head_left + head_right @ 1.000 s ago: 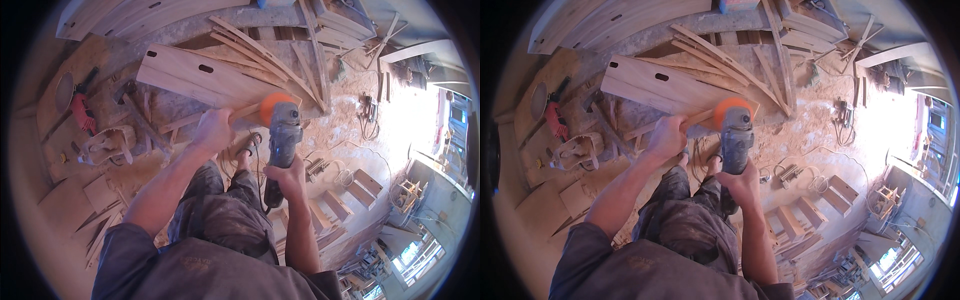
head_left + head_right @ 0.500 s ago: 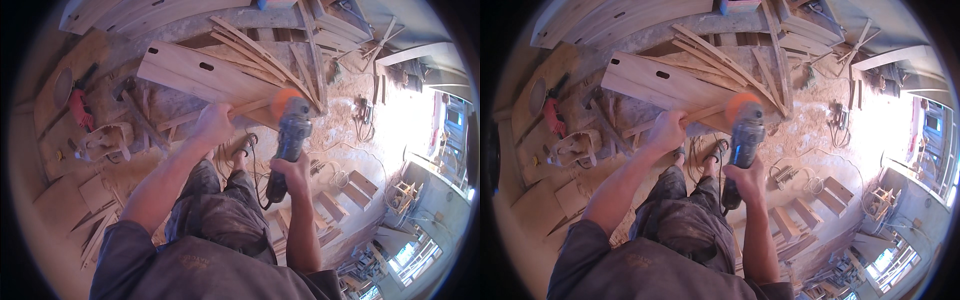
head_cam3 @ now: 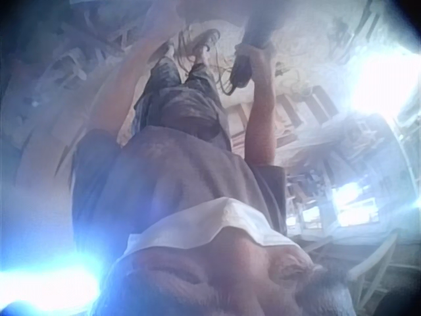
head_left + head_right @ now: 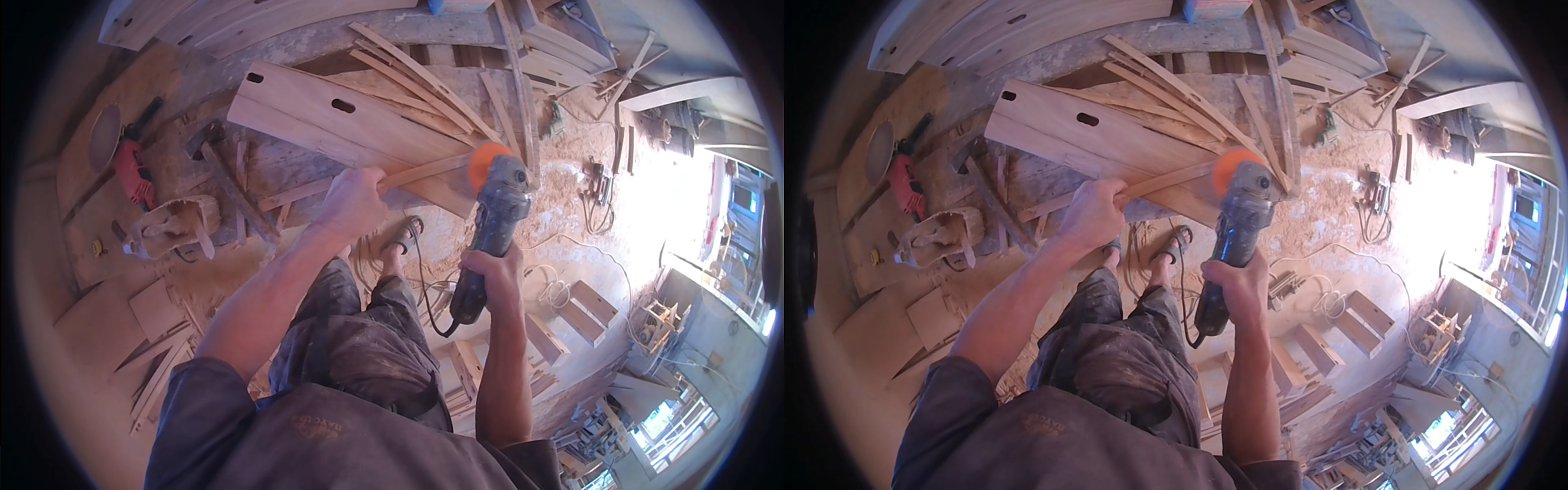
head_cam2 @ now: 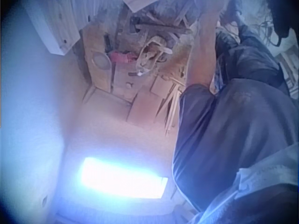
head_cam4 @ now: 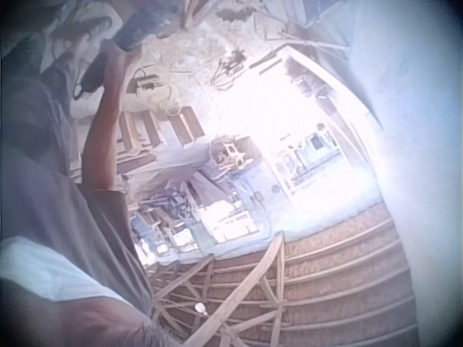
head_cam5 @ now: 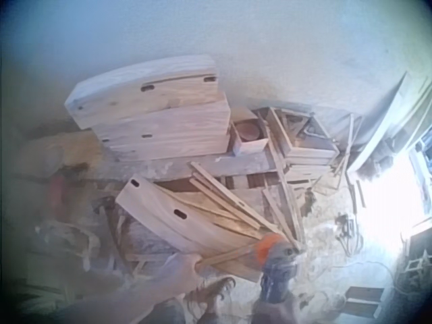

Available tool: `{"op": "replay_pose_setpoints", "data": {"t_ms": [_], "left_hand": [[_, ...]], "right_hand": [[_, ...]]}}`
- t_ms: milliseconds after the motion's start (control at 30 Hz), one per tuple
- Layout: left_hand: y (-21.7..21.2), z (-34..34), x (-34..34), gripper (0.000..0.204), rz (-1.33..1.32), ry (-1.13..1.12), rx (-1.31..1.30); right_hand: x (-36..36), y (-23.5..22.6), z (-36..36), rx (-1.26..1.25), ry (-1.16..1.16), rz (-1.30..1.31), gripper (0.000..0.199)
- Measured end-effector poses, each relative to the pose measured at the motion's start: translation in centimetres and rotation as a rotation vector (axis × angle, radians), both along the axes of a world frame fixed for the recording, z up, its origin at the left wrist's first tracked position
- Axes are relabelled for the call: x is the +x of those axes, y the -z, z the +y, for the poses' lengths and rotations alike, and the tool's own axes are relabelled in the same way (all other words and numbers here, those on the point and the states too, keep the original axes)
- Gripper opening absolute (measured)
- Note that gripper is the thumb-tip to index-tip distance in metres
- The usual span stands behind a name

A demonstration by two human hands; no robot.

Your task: The person hammers a wooden panel, uses an angle grinder to sand the edges, applies glue to a wooden component, and secures it to a frame using a hatchet and hammer.

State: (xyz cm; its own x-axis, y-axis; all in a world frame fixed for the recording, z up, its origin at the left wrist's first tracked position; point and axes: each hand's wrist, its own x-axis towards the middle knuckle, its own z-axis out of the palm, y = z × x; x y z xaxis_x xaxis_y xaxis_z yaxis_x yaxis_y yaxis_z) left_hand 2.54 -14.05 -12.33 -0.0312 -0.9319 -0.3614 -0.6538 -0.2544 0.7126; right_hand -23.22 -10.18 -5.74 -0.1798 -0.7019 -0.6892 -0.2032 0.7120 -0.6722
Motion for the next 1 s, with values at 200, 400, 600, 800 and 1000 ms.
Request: {"op": "replay_pose_setpoints", "data": {"t_ms": [200,400,600,800,1000], "left_hand": [[-0.4,0.0,0.0,0.016,0.000,-0.028,0.046],[-0.3,0.3,-0.3,0.015,-0.019,0.001,0.002],[0.2,0.6,-0.2,0.016,-0.022,-0.004,-0.075],[-0.2,-0.1,0.1,0.018,0.056,-0.019,0.021],[-0.7,-0.4,0.3,0.014,0.031,-0.010,0.114]], "right_hand": [[4.4,-1.0,2.0,0.039,-0.150,-0.059,0.038],[3.3,-0.9,1.0,0.037,-0.133,-0.018,0.033],[-0.9,0.3,-0.7,0.000,0.029,0.003,0.032],[0.1,-0.5,0.9,-0.060,-0.014,0.022,0.037],[5.2,-1.3,1.5,-0.009,-0.188,-0.016,0.040]]}}
